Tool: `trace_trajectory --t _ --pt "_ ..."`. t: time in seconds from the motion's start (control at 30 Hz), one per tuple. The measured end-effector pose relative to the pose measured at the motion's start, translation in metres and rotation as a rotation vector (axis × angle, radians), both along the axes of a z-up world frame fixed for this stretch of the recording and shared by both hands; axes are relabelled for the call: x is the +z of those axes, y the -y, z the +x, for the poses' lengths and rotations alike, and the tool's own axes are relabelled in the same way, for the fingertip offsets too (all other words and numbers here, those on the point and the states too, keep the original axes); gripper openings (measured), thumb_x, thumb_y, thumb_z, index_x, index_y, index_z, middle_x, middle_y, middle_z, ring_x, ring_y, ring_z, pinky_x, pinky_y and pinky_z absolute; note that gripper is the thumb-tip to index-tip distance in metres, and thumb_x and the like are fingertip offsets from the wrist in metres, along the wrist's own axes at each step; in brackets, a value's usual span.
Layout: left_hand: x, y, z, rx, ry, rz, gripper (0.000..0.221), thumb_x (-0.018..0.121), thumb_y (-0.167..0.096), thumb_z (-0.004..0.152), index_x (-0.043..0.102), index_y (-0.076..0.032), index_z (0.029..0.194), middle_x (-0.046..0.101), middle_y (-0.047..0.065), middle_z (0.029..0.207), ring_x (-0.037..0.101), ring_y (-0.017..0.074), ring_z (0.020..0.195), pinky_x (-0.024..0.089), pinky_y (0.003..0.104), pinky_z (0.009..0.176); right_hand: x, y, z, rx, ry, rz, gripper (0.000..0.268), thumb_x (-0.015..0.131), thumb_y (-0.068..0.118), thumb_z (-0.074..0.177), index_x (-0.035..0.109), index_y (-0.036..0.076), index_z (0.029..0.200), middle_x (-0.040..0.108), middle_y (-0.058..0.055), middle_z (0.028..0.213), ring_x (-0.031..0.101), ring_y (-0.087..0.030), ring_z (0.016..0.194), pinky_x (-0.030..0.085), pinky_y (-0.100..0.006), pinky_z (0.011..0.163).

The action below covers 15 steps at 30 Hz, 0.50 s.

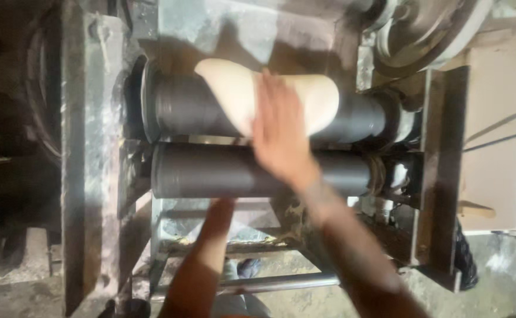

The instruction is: The person repeatedly passes dough through a motorized roller, catches it, and folds it. After thinning the dough, the person moves to a counter, cuts the dough with a knife, and weighs the pieces on a digital scale.

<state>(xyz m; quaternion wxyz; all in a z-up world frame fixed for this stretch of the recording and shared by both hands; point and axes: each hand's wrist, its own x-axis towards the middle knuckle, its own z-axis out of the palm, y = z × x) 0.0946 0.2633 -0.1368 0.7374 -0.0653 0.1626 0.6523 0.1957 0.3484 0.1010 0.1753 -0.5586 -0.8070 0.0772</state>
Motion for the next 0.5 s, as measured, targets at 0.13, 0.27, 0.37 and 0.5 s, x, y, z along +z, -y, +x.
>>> trace_trajectory --t 0.13,0.27,0.37,0.5 --pt "-0.007 -0.037 -0.025 0.122 -0.017 0.009 0.055 0.044 -0.048 0.097 0.058 -0.008 0.132 0.065 0.011 0.132 0.062 0.0294 0.122 0.051 0.050 0.099 -0.002 0.110 0.012 0.135 0.031 -0.181 0.081 0.047 0.045 0.106 0.015 -0.002 0.163 0.008 -0.027 0.171 0.009 -0.045 0.160 0.007 -0.057 0.129" --pt "-0.008 -0.052 -0.028 0.120 -0.005 0.017 0.054 0.046 -0.046 0.095 0.058 -0.009 0.132 0.066 0.009 0.131 0.063 0.0275 0.119 0.054 0.048 0.096 -0.042 0.192 0.029 0.119 0.018 -0.194 0.081 0.052 0.039 0.099 0.017 0.002 0.162 0.006 -0.029 0.168 0.004 -0.047 0.156 0.006 -0.061 0.125" --pt "-0.016 -0.004 -0.019 0.084 0.108 0.034 0.053 0.047 -0.045 0.094 0.058 -0.010 0.132 0.066 0.008 0.130 0.065 0.0261 0.117 0.055 0.048 0.093 -0.096 0.267 0.041 0.055 -0.033 -0.671 0.083 0.060 0.034 0.099 0.011 0.011 0.162 -0.002 -0.021 0.171 -0.004 -0.043 0.156 0.015 -0.063 0.118" --pt "-0.024 0.105 -0.017 -0.445 -1.434 -0.196 0.057 0.057 -0.036 0.103 0.059 -0.021 0.158 0.062 0.023 0.121 0.059 0.0492 0.098 0.054 0.052 0.083 -0.145 0.351 0.067 -0.070 0.013 -0.778 0.088 0.064 0.040 0.101 0.011 0.020 0.167 0.003 -0.013 0.171 0.004 -0.041 0.158 0.025 -0.062 0.124"
